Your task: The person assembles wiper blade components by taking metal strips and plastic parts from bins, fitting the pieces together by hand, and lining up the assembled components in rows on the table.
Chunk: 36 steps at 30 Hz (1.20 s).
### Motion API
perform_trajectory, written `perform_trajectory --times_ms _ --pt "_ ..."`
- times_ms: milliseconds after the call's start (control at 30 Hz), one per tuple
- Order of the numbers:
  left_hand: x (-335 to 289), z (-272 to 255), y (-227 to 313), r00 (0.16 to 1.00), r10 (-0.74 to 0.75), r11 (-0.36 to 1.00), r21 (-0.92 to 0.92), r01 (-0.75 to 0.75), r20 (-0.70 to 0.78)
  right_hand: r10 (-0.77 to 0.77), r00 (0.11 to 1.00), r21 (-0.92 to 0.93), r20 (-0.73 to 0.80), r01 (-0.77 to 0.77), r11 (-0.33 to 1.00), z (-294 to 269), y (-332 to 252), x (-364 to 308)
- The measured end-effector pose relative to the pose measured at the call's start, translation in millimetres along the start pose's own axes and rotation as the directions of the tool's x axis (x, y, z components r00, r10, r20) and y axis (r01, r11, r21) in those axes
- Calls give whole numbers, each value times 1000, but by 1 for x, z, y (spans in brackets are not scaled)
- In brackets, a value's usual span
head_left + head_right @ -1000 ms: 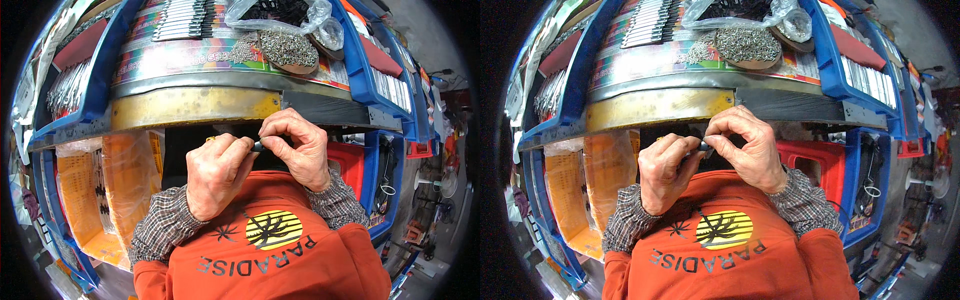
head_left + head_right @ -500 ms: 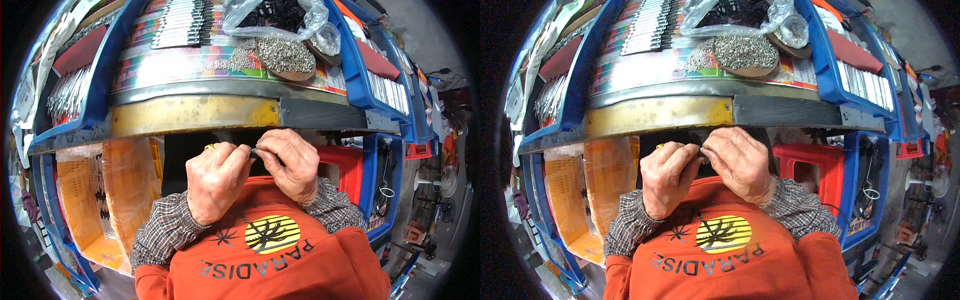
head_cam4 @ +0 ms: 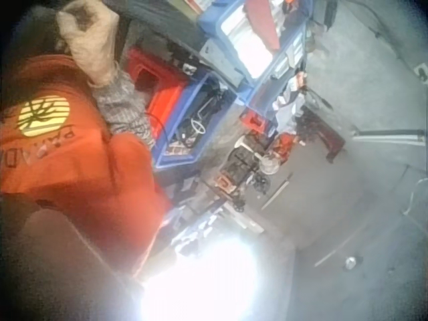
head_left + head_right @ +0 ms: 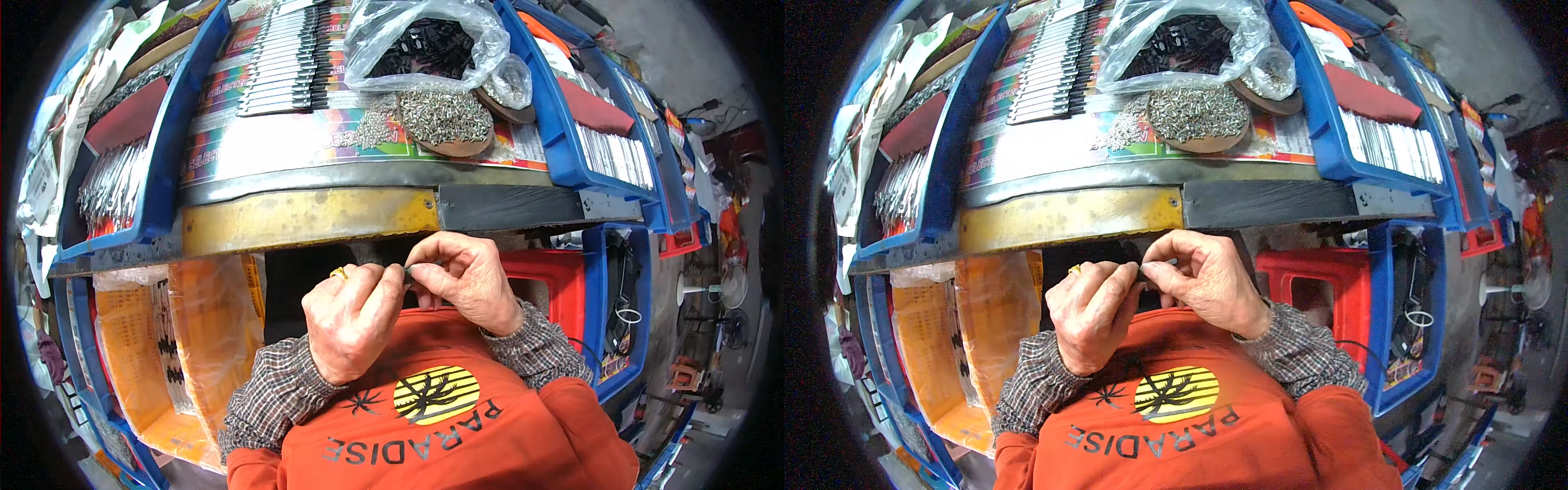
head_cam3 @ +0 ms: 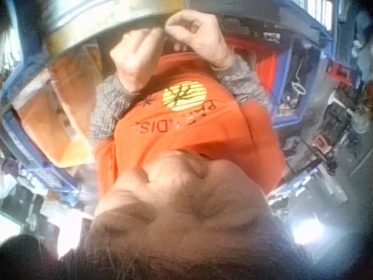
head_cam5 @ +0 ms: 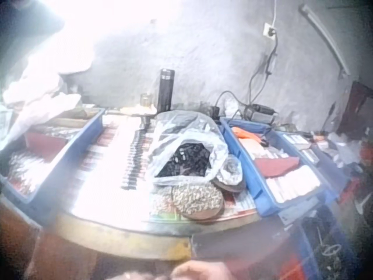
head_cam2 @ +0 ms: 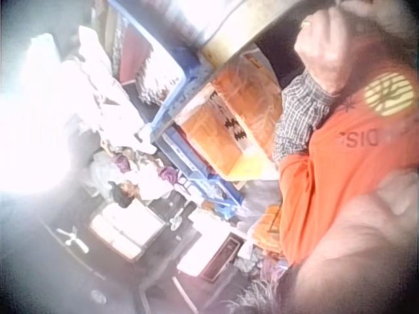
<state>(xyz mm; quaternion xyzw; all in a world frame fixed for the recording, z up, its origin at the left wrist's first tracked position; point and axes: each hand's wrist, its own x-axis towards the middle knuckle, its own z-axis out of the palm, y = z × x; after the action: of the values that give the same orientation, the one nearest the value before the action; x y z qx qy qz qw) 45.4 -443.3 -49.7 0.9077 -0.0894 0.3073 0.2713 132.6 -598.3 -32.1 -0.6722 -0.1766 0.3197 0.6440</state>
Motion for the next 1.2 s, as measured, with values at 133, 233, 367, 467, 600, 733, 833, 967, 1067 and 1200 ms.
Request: perform_trajectory --times_ms 133,233,367,467,600,733,833,967,1067,1200 --pt "4 -1 3 1000 5 1000 20 -6 14 39 999 -10 8 -39 999 1 1 1" --pt "13 -3 4 1000 -6 1000 22 6 -3 -137 991 -108 0 136 985 -6 -2 4" --pt "22 1 -4 993 72 997 23 -70 -94 -616 788 -650 6 471 597 -30 -16 26" --pt "19 2 -10 996 38 999 17 -36 -82 -780 622 -883 72 403 240 -46 -18 52" --pt "13 -1 -18 997 -21 999 31 23 -71 -765 634 -938 111 322 130 -58 -16 69" --pt "11 -3 -22 998 -55 998 27 56 -43 -749 651 -947 123 302 107 -59 -14 73" --pt "11 -3 -23 997 -69 997 17 69 -31 -728 677 -955 109 274 112 -57 -14 73" --pt "10 -3 -22 997 -81 997 13 81 -15 -725 682 -946 97 290 146 -58 -14 73" --pt "11 -3 -22 996 -90 996 -2 90 -7 -728 681 -923 85 330 201 -60 -13 76" --pt "11 -4 -20 995 -97 995 4 97 7 -697 712 -871 83 391 296 -64 -16 79"
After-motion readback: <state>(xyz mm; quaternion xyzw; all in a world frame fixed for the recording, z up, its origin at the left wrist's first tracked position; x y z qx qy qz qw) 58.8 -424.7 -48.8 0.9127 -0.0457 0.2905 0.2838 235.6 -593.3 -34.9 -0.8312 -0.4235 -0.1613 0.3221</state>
